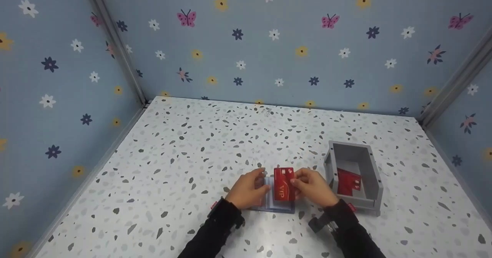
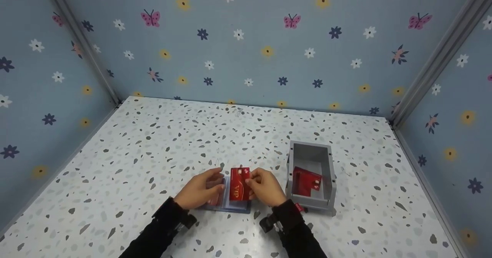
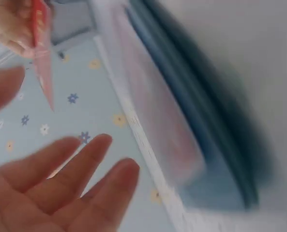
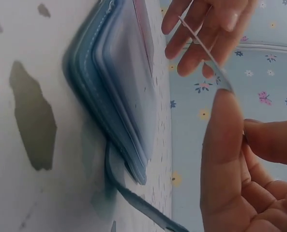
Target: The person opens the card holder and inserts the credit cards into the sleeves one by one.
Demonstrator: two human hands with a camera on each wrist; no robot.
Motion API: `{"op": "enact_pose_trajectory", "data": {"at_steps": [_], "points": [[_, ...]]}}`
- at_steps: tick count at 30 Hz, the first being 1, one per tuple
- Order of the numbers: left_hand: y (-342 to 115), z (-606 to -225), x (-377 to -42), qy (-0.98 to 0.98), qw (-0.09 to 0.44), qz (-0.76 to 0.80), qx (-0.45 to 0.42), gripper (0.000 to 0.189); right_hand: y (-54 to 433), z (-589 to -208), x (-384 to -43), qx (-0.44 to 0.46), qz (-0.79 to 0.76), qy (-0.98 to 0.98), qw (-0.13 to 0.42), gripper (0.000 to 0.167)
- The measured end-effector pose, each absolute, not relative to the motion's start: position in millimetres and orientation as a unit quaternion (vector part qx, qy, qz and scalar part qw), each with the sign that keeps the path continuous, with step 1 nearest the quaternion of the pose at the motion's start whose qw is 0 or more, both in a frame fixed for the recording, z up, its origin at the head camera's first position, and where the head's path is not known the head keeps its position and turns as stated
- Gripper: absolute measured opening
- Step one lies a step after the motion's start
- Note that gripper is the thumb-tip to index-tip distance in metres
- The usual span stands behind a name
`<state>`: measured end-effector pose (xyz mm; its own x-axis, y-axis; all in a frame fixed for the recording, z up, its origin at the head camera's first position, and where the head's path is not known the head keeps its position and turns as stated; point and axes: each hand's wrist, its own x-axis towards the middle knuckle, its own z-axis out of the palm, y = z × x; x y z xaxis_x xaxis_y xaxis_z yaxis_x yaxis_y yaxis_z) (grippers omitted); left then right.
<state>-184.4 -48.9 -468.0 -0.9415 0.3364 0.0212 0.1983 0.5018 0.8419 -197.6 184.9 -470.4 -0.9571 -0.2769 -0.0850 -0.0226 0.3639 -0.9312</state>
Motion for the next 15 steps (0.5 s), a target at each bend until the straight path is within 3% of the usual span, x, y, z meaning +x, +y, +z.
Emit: {"op": "enact_pose_trajectory", "data": {"at_steps": [15], "points": [[-34.6,-470.0,-182.3,0.790,0.105,0.591,0.125,0.047,170.5,-472.0,-190.4,-0.117,-0.598,0.782,0.130,0.015]]}}
